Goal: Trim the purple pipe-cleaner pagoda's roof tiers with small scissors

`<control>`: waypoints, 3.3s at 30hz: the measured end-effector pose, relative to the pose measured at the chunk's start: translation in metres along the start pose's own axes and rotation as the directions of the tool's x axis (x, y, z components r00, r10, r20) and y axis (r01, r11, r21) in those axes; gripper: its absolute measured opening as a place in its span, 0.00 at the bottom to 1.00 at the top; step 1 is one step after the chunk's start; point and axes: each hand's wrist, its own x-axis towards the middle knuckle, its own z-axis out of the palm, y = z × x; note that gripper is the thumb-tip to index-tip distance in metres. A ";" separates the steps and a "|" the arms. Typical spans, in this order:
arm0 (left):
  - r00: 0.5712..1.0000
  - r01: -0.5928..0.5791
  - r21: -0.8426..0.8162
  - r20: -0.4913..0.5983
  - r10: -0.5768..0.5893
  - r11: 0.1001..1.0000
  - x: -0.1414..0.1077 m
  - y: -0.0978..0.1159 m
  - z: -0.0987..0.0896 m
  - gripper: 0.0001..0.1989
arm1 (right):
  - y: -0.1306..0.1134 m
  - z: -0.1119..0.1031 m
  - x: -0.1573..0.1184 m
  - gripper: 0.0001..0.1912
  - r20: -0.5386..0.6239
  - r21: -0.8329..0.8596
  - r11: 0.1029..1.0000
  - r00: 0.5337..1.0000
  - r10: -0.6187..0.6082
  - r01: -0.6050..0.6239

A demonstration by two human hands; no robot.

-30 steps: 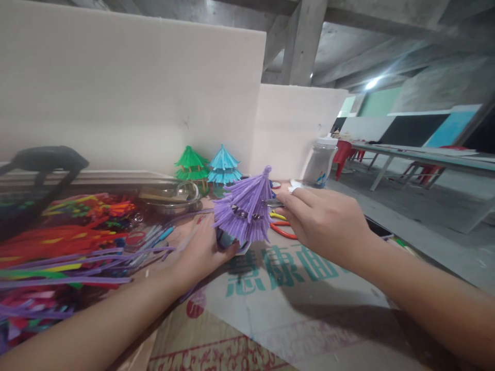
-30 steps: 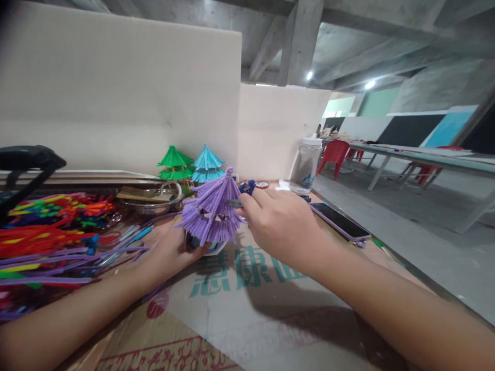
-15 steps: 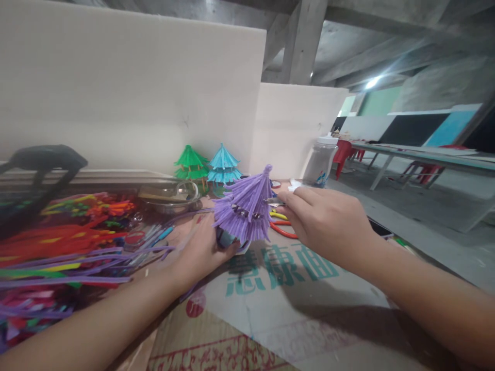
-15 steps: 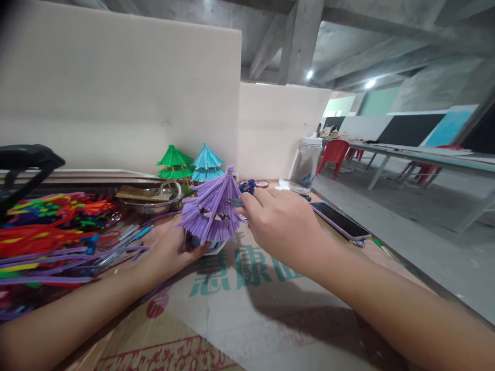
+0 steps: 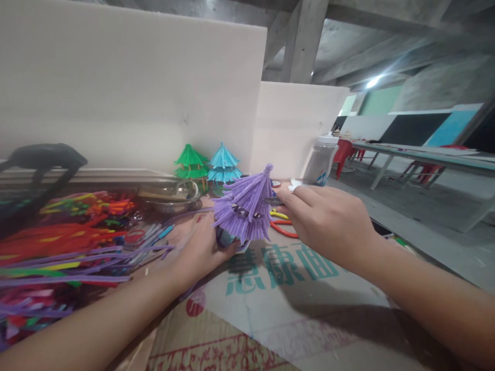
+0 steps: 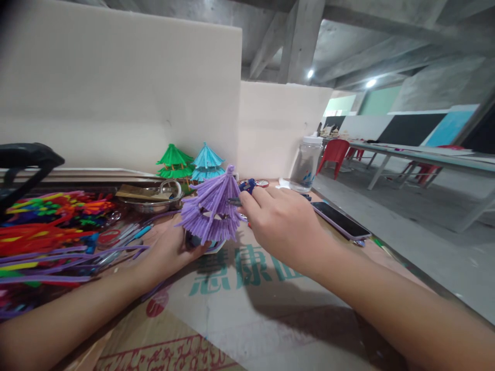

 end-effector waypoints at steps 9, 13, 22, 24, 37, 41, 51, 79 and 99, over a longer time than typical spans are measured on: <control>1.000 0.001 -0.005 0.004 -0.001 1.000 0.002 0.000 0.000 0.25 | 0.001 0.001 -0.001 0.13 0.005 0.016 1.000 1.000 -0.025 0.025; 1.000 0.005 -0.033 0.001 -0.005 0.999 0.001 0.000 0.000 0.24 | 0.000 0.000 -0.002 0.13 0.015 0.012 1.000 1.000 -0.019 0.019; 1.000 0.004 -0.069 -0.025 -0.006 0.998 0.002 -0.001 0.002 0.27 | -0.001 -0.002 0.002 0.12 -0.014 0.032 0.999 1.000 -0.007 0.008; 1.000 0.004 -0.067 -0.021 -0.005 0.998 0.002 -0.001 0.002 0.27 | -0.001 -0.003 0.002 0.12 -0.012 0.038 0.999 1.000 -0.006 0.007; 1.000 0.004 -0.014 0.006 -0.004 1.000 0.001 0.002 -0.001 0.26 | -0.001 -0.003 -0.001 0.12 0.029 0.026 0.999 0.999 0.018 -0.019; 1.000 0.001 -0.010 0.010 -0.001 1.000 0.002 0.002 -0.001 0.27 | 0.000 -0.002 -0.001 0.11 0.050 0.034 0.999 0.998 0.027 -0.029; 1.000 0.007 -0.004 0.012 -0.007 1.000 0.001 0.001 -0.001 0.24 | 0.001 -0.001 0.000 0.13 0.020 0.083 0.997 1.000 0.002 -0.003; 1.000 -0.004 -0.018 0.005 0.004 1.000 0.002 0.002 -0.002 0.26 | -0.002 -0.001 -0.001 0.13 0.027 0.044 0.999 1.000 -0.001 0.000; 1.000 0.007 -0.071 -0.028 -0.009 0.997 0.003 0.002 0.000 0.22 | 0.001 -0.003 0.001 0.13 0.000 0.068 0.998 1.000 0.012 -0.012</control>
